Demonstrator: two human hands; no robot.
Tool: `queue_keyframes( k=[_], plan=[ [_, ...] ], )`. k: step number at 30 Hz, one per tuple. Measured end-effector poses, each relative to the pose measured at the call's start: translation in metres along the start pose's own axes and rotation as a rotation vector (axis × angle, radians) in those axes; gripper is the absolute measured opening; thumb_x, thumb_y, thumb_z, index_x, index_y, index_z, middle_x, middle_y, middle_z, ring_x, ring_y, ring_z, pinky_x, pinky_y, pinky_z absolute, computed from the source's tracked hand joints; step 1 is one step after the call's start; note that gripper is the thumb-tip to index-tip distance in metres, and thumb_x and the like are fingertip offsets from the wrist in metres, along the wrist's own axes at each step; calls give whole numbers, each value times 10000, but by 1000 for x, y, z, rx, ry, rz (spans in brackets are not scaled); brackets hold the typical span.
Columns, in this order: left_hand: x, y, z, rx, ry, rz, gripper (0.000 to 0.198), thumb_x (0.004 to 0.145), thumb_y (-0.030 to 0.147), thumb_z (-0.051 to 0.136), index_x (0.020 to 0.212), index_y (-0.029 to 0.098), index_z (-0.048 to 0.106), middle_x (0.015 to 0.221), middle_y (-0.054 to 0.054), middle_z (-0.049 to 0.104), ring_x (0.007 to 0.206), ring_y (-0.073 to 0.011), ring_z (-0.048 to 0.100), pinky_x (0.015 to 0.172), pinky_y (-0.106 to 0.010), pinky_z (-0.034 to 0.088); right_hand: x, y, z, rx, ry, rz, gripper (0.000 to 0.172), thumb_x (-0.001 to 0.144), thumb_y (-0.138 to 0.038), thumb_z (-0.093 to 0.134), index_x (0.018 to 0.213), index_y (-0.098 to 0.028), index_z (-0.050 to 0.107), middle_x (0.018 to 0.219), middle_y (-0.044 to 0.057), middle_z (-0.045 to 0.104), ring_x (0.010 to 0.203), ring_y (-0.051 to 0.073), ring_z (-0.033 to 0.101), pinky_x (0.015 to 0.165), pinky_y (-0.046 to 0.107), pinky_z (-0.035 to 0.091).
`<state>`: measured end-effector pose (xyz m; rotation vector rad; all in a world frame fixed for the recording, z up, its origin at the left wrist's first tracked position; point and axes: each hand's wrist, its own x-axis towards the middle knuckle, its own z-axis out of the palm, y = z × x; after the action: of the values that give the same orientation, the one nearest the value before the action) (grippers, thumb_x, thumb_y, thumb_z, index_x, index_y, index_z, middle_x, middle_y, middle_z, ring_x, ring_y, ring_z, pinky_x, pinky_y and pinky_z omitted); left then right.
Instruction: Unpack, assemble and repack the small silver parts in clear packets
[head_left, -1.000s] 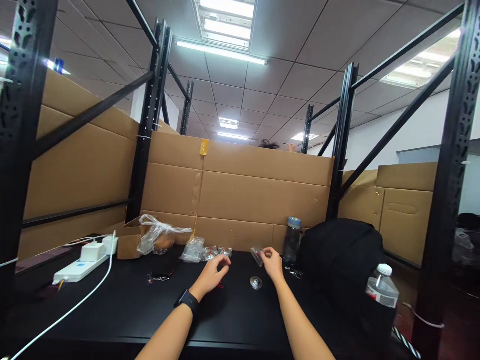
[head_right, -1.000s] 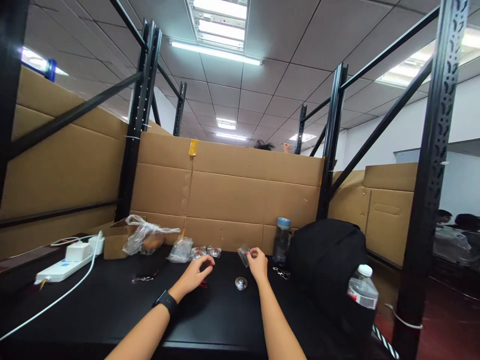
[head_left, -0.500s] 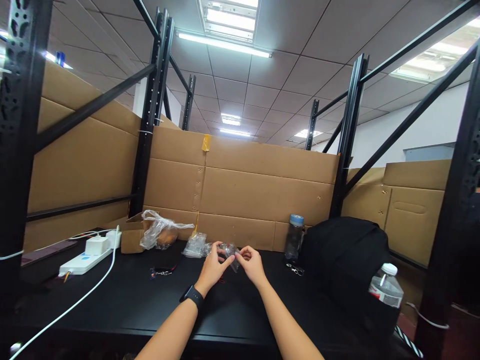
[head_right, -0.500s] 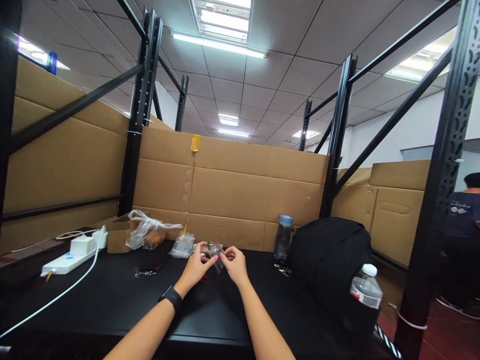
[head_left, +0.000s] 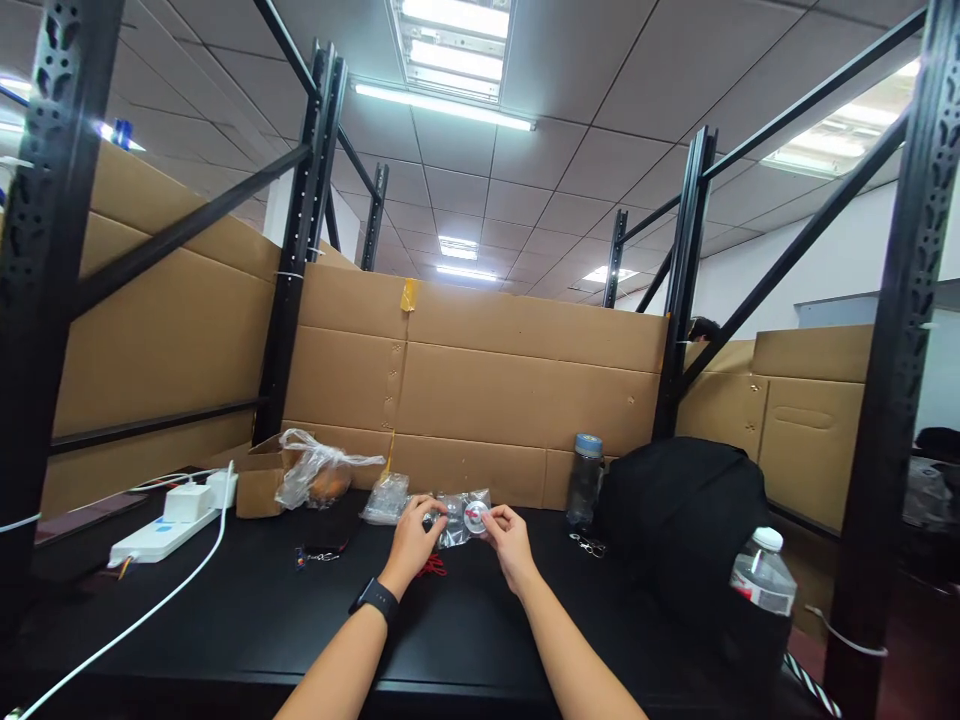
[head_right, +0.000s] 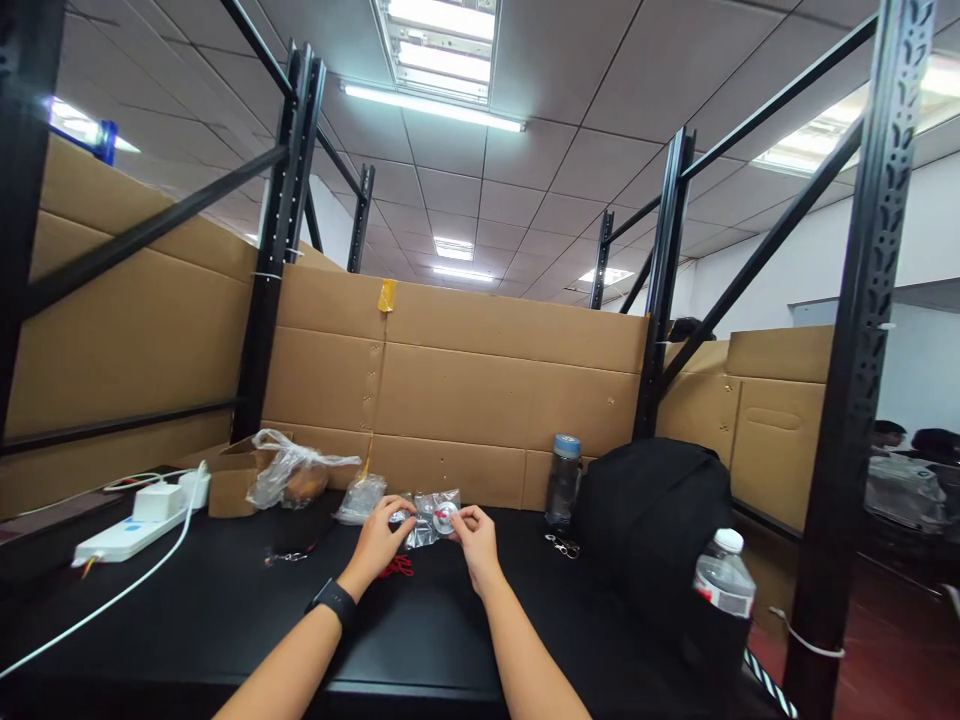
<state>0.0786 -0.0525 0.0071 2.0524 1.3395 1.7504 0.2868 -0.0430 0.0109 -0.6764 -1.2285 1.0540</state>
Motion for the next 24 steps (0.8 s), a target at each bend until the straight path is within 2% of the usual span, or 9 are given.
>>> queue_keyframes(
  k=[3,9,12,16,20,24],
  plan=[
    [0,-3,1,-1,22,-27,163,881,282,560,980,204,664,1066,-85,653,1052,-250,623,994,-410,471,-1,-2,0,64,15,23,467,605,-504,902,785,-182,616,726,23,705,649,154,641,626,263,514],
    [-1,2,4,-50,-57,26,172,863,343,626,943,229,726,1127,-81,642,1144,-259,600,1045,-399,450,0,-4,-3,135,-40,57,425,588,-439,933,785,-160,680,797,32,710,690,146,655,664,267,551],
    [-1,5,6,-73,-28,25,217,902,338,569,1020,226,713,1158,-88,649,1135,-248,609,1046,-396,457,1,-4,-5,169,-65,72,418,589,-426,938,800,-154,701,803,39,714,691,147,663,684,283,566],
    [0,2,6,-103,3,-39,262,923,328,516,1118,206,641,1140,-95,687,1058,-233,646,987,-381,497,3,-5,-7,195,-5,64,431,559,-432,951,779,-157,701,781,32,712,688,154,674,683,292,571],
    [1,1,2,-118,2,-55,253,947,351,491,1054,206,669,1084,-84,720,1054,-228,660,974,-364,504,3,-7,-7,200,19,72,432,553,-430,952,776,-152,707,786,38,713,695,161,679,692,299,574],
    [1,5,0,-117,2,5,231,900,362,585,990,226,749,1125,-80,706,1119,-241,634,1035,-386,474,0,-9,-6,213,-34,86,406,570,-411,948,781,-148,723,787,34,703,680,145,658,690,290,571]
  ],
)
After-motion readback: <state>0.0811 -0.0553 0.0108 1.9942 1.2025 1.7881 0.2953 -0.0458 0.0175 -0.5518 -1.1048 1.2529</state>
